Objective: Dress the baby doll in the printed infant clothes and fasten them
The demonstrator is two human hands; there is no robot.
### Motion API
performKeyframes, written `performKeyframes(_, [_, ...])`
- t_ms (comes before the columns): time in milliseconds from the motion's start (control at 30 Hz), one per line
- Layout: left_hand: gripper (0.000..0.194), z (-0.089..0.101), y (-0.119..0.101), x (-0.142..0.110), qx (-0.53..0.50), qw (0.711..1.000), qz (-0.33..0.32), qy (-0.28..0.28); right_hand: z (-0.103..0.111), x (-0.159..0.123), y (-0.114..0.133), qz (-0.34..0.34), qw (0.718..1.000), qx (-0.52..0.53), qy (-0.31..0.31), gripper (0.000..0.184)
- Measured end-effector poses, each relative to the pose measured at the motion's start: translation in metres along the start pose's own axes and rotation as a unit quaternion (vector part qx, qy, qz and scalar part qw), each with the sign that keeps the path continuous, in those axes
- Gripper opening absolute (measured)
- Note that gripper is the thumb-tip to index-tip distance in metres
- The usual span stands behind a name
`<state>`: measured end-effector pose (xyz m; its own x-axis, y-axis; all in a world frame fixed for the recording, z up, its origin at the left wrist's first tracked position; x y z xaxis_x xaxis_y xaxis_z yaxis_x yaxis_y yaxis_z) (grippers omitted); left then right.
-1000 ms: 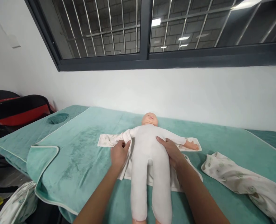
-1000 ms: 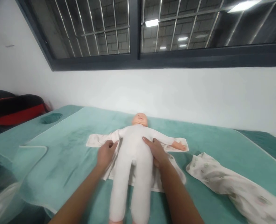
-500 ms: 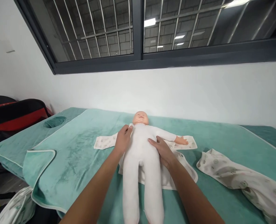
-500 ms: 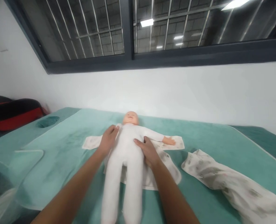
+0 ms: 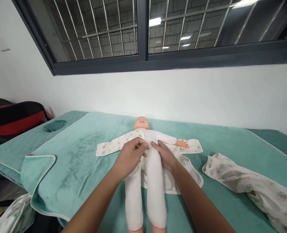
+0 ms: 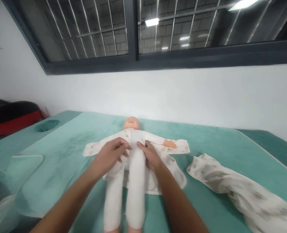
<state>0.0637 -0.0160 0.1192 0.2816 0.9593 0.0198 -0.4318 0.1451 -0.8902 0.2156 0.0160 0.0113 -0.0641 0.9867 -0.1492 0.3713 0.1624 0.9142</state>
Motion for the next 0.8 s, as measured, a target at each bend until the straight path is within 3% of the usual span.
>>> performKeyframes(100, [0.019, 0.017, 0.015, -0.007, 0.157, 0.984, 0.01, -0.089, 0.004, -0.001, -0.001, -0.003, 0.999, 0.018, -0.031, 0.053])
performKeyframes(267, [0.029, 0.001, 0.046, -0.034, 0.339, 0.94, 0.006, -0.043, 0.0, 0.001, 0.0, 0.004, 1.0, 0.018, -0.013, 0.045])
performKeyframes(433, [0.015, -0.004, 0.056, -0.049, 0.392, 0.917, 0.019, -0.077, 0.004, 0.003, -0.002, 0.001, 0.999, 0.015, -0.037, 0.05])
performKeyframes(533, [0.011, -0.002, 0.051, -0.045, 0.292, 0.952, 0.037, -0.082, 0.002, 0.001, -0.002, 0.003, 0.999, 0.011, -0.031, 0.049])
performKeyframes(633, [0.01, -0.006, 0.037, -0.039, 0.065, 0.994, 0.055, -0.061, -0.003, -0.002, 0.001, 0.011, 1.0, -0.002, -0.008, 0.048])
performKeyframes(733, [0.011, -0.021, 0.017, -0.035, -0.117, 0.991, 0.06, -0.007, -0.004, -0.004, 0.003, 0.021, 1.0, -0.018, -0.003, 0.048])
performKeyframes(800, [0.01, -0.036, 0.009, -0.031, -0.166, 0.983, 0.054, 0.055, -0.002, -0.004, 0.002, 0.026, 0.999, -0.036, 0.001, 0.047])
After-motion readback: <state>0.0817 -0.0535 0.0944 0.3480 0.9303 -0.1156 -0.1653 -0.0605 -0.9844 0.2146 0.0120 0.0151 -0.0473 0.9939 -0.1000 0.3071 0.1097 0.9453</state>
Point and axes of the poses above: each hand's wrist, its own x-axis towards the middle knuckle, its own z-axis out of the back of the hand, y = z × x, the point moved 7 cm from there along x, towards the middle knuckle, and after that the axes turned 1 degree about y, right-handed, at the moved point
